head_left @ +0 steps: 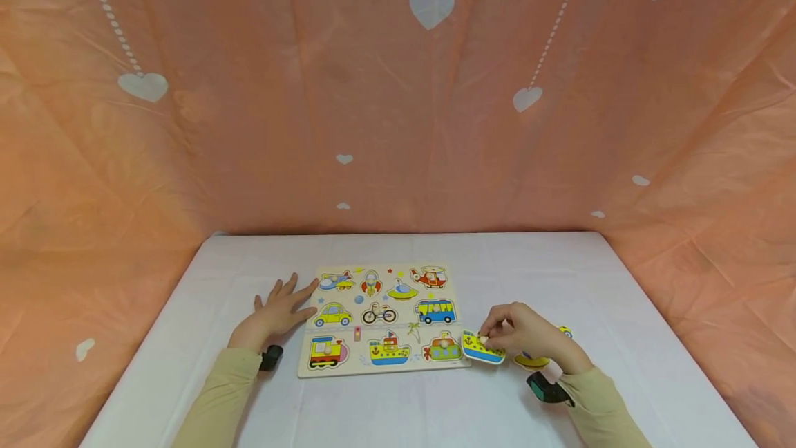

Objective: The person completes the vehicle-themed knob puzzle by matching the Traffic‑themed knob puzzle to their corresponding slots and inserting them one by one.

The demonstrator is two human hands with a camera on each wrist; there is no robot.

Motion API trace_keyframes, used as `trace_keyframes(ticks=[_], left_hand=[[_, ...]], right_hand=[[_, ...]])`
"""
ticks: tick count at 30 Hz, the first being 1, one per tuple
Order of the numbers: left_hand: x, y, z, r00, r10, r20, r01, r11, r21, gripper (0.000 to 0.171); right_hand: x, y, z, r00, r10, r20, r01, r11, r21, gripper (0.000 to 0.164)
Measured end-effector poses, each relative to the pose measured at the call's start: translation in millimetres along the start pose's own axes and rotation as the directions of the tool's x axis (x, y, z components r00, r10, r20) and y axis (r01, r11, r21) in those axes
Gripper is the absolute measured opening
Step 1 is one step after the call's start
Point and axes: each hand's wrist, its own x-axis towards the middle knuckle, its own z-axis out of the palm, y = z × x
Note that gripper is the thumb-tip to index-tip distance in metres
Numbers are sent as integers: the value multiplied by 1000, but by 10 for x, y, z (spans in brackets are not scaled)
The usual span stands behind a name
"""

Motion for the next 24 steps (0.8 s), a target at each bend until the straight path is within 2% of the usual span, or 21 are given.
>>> trace_keyframes(ticks=[10, 15, 24], left_hand=[[5, -7, 11, 1000, -3, -5, 2, 1000, -3, 68], [6, -11, 18, 1000, -5, -3, 5, 1000, -23, 68], [12, -16, 13, 1000, -8, 0, 8, 1000, -29, 69]], right_hand=[[139, -88, 43, 1000, -19, -20, 19, 1000, 3, 8], [263, -80, 41, 997, -81, -12, 81, 997, -3, 9], [481, -187, 95, 992, -126, -5, 127, 992, 13, 8]])
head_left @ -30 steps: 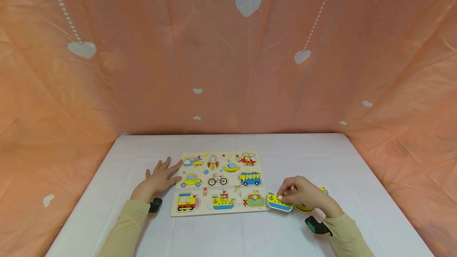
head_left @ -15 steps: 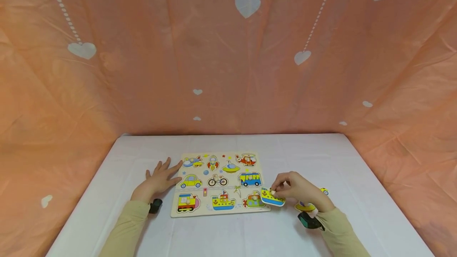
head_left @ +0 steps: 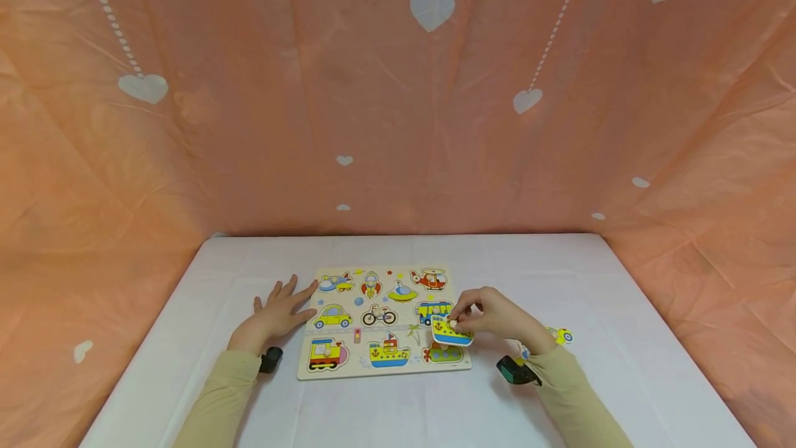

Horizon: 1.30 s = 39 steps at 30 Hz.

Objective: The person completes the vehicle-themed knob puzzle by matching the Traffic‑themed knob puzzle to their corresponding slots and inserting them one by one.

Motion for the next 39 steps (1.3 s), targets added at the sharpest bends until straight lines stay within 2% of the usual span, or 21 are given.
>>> trace_keyframes(ticks=[4, 8, 12, 16, 21, 30, 39], left_hand=[[9, -16, 12, 1000, 3, -4, -3, 1000, 3, 69], [15, -23, 24, 1000, 5, -6, -5, 1000, 8, 70], [8, -22, 22, 1000, 10, -8, -10, 1000, 10, 69], [0, -17, 12, 1000, 9, -7, -9, 1000, 9, 69], [3, -14, 9, 1000, 7, -8, -7, 1000, 3, 69], [18, -16, 21, 1000, 6, -4, -6, 1000, -4, 69], [18, -15, 2, 1000, 8, -1, -8, 1000, -10, 70]], right_hand=[[92, -65, 63, 999, -40, 1, 40, 999, 20, 6], [159, -233, 121, 999, -51, 10, 51, 997, 52, 7], [222, -410, 159, 997, -65, 35, 63, 996, 65, 7], [295, -493, 213, 995, -82, 64, 77, 995, 68, 8], [388, -449, 344, 992, -104, 75, 97, 991, 91, 9], [530, -243, 526, 985, -146, 94, 141, 988, 56, 7], [580, -252, 633, 984, -125, 123, 113, 988, 106, 8]])
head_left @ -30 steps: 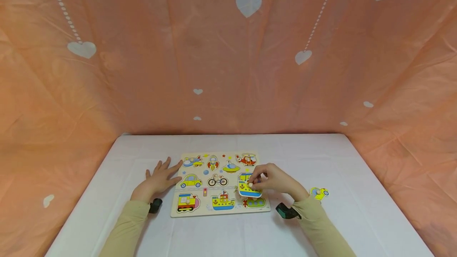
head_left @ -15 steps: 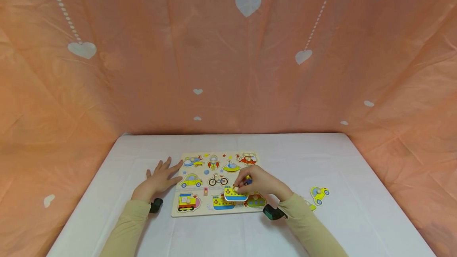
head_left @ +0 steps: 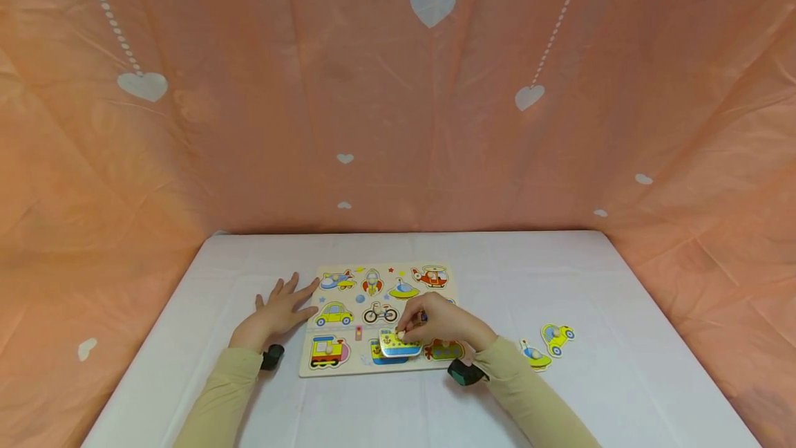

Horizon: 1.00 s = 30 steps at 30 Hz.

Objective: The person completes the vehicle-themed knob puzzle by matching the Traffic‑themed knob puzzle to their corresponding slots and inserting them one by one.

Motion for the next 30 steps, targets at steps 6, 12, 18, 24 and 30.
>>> trace_keyframes(ticks=[6, 12, 18, 24, 30], left_hand=[[3, -2, 11, 1000, -6, 4, 6, 1000, 0, 70], [5, -2, 18, 1000, -5, 3, 5, 1000, 2, 70], [11, 0, 20, 1000, -7, -1, 7, 1000, 8, 70], [3, 10, 17, 1000, -11, 2, 11, 1000, 3, 70], [-13, 21, 4, 1000, -18, 3, 18, 1000, -1, 70]], right_hand=[[30, 25, 58, 999, 38, 14, -38, 999, 6, 8], [47, 51, 92, 998, 57, 24, -57, 998, 9, 8], [66, 48, 119, 999, 26, 33, -25, 999, -27, 8], [69, 50, 136, 1000, 7, 30, -5, 999, -48, 9], [82, 56, 170, 999, -9, 31, 12, 997, -77, 9]])
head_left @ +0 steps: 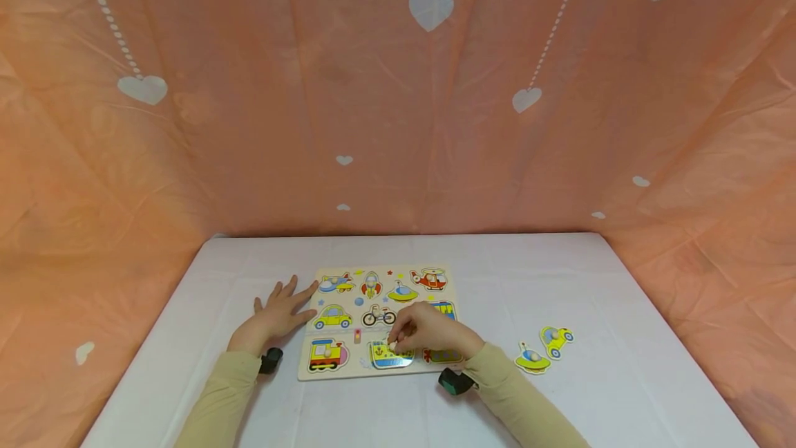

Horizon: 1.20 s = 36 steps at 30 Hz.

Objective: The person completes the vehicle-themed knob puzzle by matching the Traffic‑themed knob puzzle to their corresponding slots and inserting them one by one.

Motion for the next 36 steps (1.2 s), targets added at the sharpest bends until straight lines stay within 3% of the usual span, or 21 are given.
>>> trace_keyframes(ticks=[11, 36], left_hand=[[-19, -22, 14, 1000, 6, -7, -6, 1000, 11, 68], [-3, 10, -5, 1000, 8, 0, -8, 1000, 15, 68]], right_hand=[[32, -32, 59, 998, 59, -4, -60, 997, -41, 8], [43, -49, 94, 993, 114, -18, -114, 993, -43, 8]])
